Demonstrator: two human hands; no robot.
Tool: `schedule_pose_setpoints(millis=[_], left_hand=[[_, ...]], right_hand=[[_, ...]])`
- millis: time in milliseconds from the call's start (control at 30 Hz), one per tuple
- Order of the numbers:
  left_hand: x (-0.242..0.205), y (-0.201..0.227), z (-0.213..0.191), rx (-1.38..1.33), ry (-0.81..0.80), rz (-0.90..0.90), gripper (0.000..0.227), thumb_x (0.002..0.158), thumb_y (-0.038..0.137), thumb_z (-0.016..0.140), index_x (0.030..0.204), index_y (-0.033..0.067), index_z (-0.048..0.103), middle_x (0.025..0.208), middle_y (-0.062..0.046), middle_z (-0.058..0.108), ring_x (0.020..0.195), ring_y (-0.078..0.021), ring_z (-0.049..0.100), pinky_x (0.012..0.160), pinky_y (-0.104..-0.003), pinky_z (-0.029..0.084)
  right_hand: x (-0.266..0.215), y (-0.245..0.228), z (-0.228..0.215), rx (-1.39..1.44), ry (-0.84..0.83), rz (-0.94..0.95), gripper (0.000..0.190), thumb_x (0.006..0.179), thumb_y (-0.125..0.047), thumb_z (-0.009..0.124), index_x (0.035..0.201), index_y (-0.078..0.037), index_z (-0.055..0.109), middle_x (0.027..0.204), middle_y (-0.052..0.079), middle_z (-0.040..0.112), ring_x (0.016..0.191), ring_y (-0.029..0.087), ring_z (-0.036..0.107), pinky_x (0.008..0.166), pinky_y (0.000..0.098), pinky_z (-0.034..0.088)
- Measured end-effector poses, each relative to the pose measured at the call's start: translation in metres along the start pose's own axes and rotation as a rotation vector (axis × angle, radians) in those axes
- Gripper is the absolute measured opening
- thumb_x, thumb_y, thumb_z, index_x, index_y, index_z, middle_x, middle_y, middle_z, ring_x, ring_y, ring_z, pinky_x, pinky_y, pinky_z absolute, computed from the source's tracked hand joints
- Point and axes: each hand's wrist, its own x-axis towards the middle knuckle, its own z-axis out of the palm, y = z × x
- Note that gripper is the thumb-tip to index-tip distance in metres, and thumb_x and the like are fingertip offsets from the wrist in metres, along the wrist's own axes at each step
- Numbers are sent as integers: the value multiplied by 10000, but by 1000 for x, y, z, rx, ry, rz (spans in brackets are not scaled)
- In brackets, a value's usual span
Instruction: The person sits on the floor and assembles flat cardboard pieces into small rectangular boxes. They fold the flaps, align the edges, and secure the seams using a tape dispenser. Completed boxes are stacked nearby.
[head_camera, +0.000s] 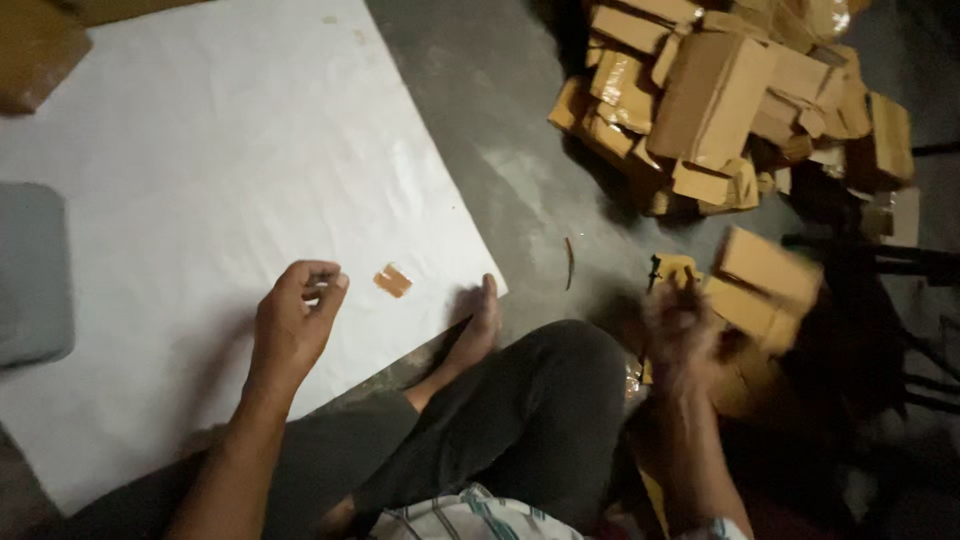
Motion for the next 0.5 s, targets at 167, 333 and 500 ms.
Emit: schedule_pose_setpoints(millis=[167, 333, 500], left_hand=[[5, -4, 11, 309, -75, -6, 360, 963, 320, 647, 1237, 86, 652, 1266, -134, 638, 1067, -263, 691, 892, -463, 555], [15, -33, 23, 340, -50, 98, 365, 927, 303, 689, 1216, 81, 665, 1274, -148, 604, 1125, -297, 650, 945, -465, 528], [26, -45, 35, 505, -82, 71, 393, 888, 322, 729, 1223, 123, 682, 1303, -121, 569, 1122, -304, 612, 997, -544, 417]], right_hand=[[18, 59, 10, -320, -340, 451, 414, 938, -228, 595, 1241, 54, 609, 1129, 195, 740, 1023, 325, 730, 900, 444, 606], [116, 71, 104, -1176, -561, -846, 489, 1004, -383, 714, 1252, 34, 656, 1150, 228, 692, 1039, 358, 653, 888, 475, 553], [235, 76, 223, -1917, -39, -1405, 700, 914, -511, 701, 1322, 50, 603, 1187, 273, 655, 1103, 429, 574, 888, 557, 480]])
